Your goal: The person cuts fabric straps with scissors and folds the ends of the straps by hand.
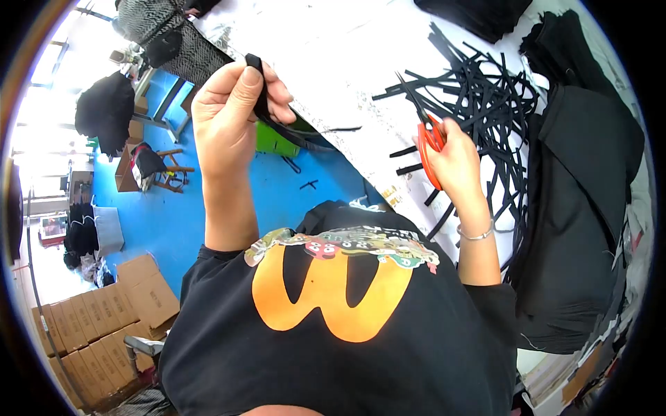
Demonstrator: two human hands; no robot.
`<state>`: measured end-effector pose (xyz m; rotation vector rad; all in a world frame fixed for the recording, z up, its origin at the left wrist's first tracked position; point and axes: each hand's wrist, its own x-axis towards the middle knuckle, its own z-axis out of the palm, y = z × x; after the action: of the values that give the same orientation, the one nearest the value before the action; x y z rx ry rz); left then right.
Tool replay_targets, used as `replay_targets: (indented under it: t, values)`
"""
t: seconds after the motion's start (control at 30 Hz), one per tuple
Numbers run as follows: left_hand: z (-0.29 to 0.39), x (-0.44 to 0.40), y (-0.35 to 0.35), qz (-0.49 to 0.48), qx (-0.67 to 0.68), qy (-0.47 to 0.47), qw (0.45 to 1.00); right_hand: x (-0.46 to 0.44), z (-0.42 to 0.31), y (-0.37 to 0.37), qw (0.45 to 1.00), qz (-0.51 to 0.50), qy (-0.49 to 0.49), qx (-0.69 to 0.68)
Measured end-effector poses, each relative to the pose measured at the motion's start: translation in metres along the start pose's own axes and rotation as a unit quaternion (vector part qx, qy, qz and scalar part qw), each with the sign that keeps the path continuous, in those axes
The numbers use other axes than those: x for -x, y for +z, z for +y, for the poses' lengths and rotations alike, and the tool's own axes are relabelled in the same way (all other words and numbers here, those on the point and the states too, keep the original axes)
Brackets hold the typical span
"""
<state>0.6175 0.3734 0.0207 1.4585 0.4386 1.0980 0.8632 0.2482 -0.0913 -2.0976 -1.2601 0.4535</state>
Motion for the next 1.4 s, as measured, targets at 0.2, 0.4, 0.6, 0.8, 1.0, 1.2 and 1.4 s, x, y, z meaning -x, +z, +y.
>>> replay_targets:
  t: [0.2, 0.4, 0.6, 0.8, 1.0, 1.2, 1.4]
  values:
    - [0.022, 0.001, 0.012, -0.074, -0.019, 0.006, 0.997, 0.015, 0.036, 0.014, 0.935, 0.2, -0.189, 0.223]
    - [0.027, 0.006, 0.031, -0.122, -0.027, 0.002, 0.992, 0.042, -0.149, -0.056, 0.911, 0.117, -0.301, -0.258]
    - [0.024, 0.008, 0.018, -0.171, -0.03, 0.038, 0.984, 0.031, -0.198, -0.064, 0.925, 0.086, -0.362, -0.074]
    - [-0.003, -0.003, -0.016, -0.328, 0.13, 0.017, 0.936, 0.019, -0.233, -0.079, 0.921, 0.123, -0.369, -0.017]
    - [-0.042, 0.018, -0.076, -0.351, 0.188, -0.148, 0.905, -0.011, -0.247, -0.123, 0.911, 0.221, -0.327, -0.116]
    - [-0.058, 0.028, -0.105, -0.257, 0.148, -0.15, 0.943, -0.028, -0.257, -0.151, 0.913, 0.253, -0.319, -0.038]
    - [-0.058, 0.016, -0.116, -0.163, 0.167, -0.148, 0.961, -0.035, -0.248, -0.162, 0.92, 0.275, -0.279, -0.006]
